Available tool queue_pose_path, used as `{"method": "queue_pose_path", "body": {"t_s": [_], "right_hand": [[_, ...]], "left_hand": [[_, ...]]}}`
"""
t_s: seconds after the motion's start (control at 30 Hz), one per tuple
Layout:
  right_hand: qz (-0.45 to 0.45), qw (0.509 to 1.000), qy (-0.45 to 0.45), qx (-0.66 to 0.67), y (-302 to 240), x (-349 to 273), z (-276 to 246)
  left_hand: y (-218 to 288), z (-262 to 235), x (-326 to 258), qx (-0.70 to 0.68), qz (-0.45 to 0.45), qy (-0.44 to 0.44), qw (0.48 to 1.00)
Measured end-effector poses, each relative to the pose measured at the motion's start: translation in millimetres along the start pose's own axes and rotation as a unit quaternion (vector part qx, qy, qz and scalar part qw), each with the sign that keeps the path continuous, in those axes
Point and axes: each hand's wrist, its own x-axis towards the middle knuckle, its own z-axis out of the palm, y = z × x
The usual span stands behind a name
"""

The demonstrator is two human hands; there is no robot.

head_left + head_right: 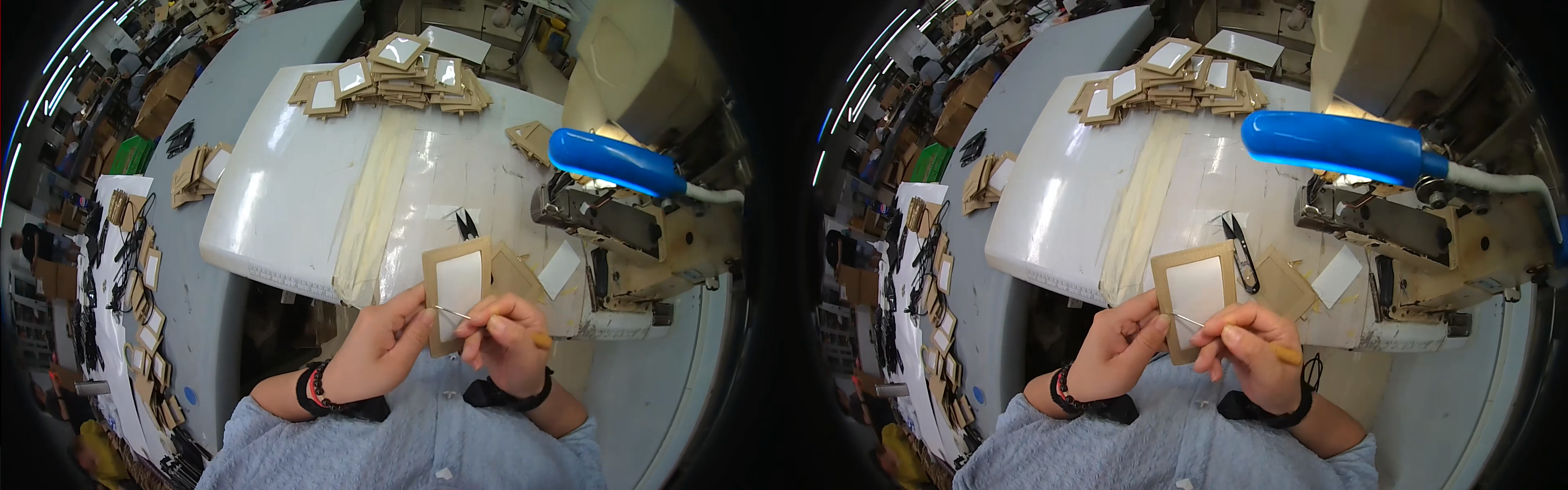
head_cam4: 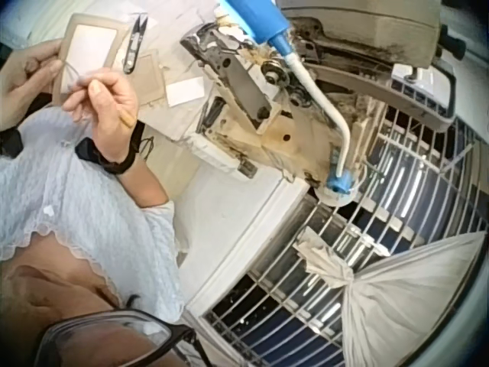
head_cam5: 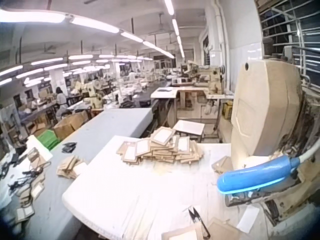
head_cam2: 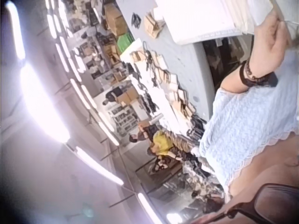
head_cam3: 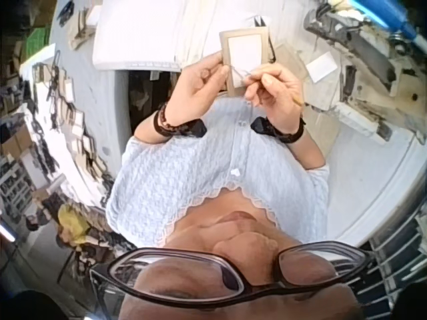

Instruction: The person assembles small cardboard cardholders by inserting white inserts and securing them with a pointed tool. They handle the items one at a time, using a sharp implement to press down the edges of the inserts into the cardboard frames. The finished units are stacked on the table.

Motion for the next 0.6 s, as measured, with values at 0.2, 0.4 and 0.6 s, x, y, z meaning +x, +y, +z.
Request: {"method": "queue_pose_path", "body": {"t_s": [0.2,0.4,0.6], "right_hand": [[-0.331,0.836,-0.100,-0.427,6.1,0.9,9.7],[-0.216,0.927,-0.076,-0.296,-3.3,-0.1,8.8],[0.130,0.990,-0.051,0.035,-32.6,11.3,-11.8]], "left_hand": [[11.2,4.3,2.7,-0.126,-0.029,-0.017,0.991],[4.5,3.5,0.7,-0.012,0.006,-0.002,1.000],[19.5,0.8,-5.6,0.126,-0.010,-0.064,0.990]]}}
